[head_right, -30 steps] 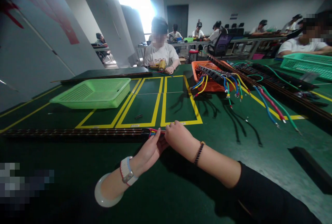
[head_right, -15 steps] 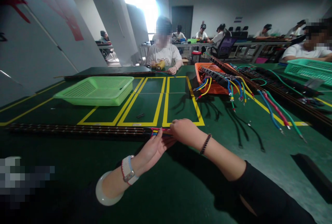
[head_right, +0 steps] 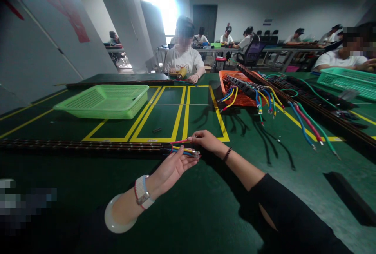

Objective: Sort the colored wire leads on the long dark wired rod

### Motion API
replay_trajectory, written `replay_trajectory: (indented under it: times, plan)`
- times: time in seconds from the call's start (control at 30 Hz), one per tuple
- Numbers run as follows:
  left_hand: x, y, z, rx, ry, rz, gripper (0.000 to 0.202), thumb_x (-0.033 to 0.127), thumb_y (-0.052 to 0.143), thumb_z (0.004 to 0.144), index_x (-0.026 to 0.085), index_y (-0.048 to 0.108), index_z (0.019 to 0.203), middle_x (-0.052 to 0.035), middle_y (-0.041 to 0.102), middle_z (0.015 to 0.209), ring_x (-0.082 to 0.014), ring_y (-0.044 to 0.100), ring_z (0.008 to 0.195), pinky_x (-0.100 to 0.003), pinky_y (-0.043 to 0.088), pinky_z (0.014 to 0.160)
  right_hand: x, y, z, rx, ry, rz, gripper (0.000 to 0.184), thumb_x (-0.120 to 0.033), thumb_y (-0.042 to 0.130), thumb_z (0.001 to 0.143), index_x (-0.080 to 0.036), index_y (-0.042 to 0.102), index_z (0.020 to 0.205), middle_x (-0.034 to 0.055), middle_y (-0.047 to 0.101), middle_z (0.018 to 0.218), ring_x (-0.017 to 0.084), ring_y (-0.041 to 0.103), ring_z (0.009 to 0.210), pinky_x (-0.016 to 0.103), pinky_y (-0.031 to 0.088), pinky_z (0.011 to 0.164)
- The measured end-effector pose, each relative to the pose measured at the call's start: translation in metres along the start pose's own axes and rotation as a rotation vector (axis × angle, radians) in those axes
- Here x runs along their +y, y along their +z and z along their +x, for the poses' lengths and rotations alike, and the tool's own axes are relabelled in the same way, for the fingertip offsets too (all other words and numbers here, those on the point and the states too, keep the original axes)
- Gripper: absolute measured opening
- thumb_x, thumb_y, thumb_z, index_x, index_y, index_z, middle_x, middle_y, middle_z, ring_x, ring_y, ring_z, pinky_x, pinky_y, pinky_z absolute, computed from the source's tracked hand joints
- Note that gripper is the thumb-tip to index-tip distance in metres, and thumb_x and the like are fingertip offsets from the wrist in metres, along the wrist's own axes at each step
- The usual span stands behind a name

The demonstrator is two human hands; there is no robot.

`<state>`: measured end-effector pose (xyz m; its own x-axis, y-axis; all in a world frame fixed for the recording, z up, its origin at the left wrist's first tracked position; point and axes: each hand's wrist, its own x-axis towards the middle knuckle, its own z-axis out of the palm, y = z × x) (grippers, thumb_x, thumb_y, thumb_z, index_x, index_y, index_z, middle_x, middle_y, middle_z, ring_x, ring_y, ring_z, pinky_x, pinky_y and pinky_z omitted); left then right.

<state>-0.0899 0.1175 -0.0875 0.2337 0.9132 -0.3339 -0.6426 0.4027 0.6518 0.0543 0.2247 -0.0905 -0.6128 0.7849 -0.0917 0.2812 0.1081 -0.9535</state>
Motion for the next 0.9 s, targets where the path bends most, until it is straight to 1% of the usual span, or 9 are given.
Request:
replay_trajectory:
  times: [0.1,0.17,0.3,0.37,0.47,0.57,0.63,0.73,0.9]
  plan:
    - [0.0,-0.001,0.001,-0.009,-0.006,-0.015,0.03,0.033,0.049,0.091,0.006,0.056,0.101,-0.0192,0.069,0.1,-0.022,0.067,0.092,-0.04,0.048,0.095,0.0,-0.001,0.001,0.01,-0.005,-0.031,0.046,-0.058,0.062,0.073,-0.013,0.062,0.076,-0.0003,0.056,0.067,0.011,0.046,0.061,0.024,0.034,0.057]
    - [0.0,-0.001,0.001,-0.004,-0.005,-0.019,0.029,0.032,0.049,0.091,0.007,0.056,0.102,-0.0192,0.069,0.101,-0.0224,0.067,0.094,-0.041,0.047,0.096,0.001,-0.004,0.001,0.004,0.0,-0.132,0.045,-0.058,0.059,0.076,-0.013,0.062,0.075,-0.0001,0.057,0.066,0.011,0.047,0.06,0.024,0.034,0.056]
    - [0.0,-0.001,0.001,0.014,-0.005,-0.014,0.027,0.031,0.05,0.091,0.007,0.055,0.103,-0.0199,0.068,0.103,-0.0237,0.066,0.098,-0.043,0.045,0.099,-0.005,-0.008,-0.005,-0.011,0.024,-0.487,0.042,-0.055,0.052,0.084,-0.015,0.062,0.076,0.0005,0.058,0.065,0.011,0.048,0.059,0.024,0.032,0.054]
    - [0.0,-0.001,0.001,0.008,-0.01,-0.016,0.027,0.031,0.05,0.091,0.007,0.055,0.103,-0.0202,0.068,0.105,-0.024,0.066,0.1,-0.043,0.044,0.1,-0.014,-0.006,-0.012,0.058,-0.005,-0.679,0.038,-0.052,0.052,0.087,-0.016,0.062,0.083,0.0035,0.063,0.076,0.013,0.053,0.065,0.024,0.034,0.056]
    - [-0.002,-0.003,0.002,-0.021,0.008,-0.037,0.026,0.031,0.05,0.091,0.009,0.057,0.103,-0.0179,0.067,0.108,-0.0226,0.064,0.102,-0.043,0.043,0.101,-0.035,0.002,-0.025,0.236,-0.097,-1.026,0.035,-0.049,0.051,0.089,-0.015,0.061,0.092,0.0081,0.064,0.089,0.016,0.057,0.072,0.025,0.034,0.059]
    - [-0.005,-0.006,0.005,-0.049,0.041,-0.069,0.021,0.027,0.05,0.091,0.012,0.059,0.102,-0.0133,0.067,0.107,-0.0203,0.064,0.1,-0.042,0.042,0.101,-0.054,0.013,-0.037,0.232,-0.155,-1.284,0.04,-0.05,0.045,0.092,-0.015,0.062,0.083,0.008,0.064,0.081,0.017,0.058,0.07,0.027,0.033,0.059]
    - [-0.006,-0.006,0.005,-0.057,0.046,-0.075,0.017,0.026,0.051,0.09,0.014,0.06,0.098,-0.0108,0.068,0.102,-0.0196,0.064,0.098,-0.042,0.042,0.101,-0.06,0.019,-0.042,0.17,-0.157,-1.354,0.044,-0.051,0.043,0.093,-0.016,0.064,0.077,0.0082,0.065,0.076,0.017,0.059,0.068,0.027,0.033,0.059]
    - [-0.005,-0.004,0.004,-0.048,0.049,-0.055,0.017,0.028,0.05,0.091,0.014,0.061,0.093,-0.0082,0.068,0.093,-0.0186,0.064,0.093,-0.042,0.042,0.1,-0.059,0.023,-0.045,0.086,-0.112,-1.369,0.042,-0.049,0.044,0.093,-0.017,0.067,0.078,0.008,0.067,0.073,0.017,0.06,0.064,0.027,0.032,0.056]
    - [-0.001,0.002,-0.001,-0.061,0.025,-0.037,0.024,0.032,0.045,0.093,0.013,0.06,0.096,-0.0109,0.068,0.099,-0.0195,0.063,0.098,-0.042,0.042,0.1,-0.055,0.019,-0.043,0.063,-0.004,-1.33,0.041,-0.05,0.043,0.092,-0.021,0.069,0.08,0.0062,0.068,0.071,0.016,0.06,0.059,0.025,0.028,0.05]
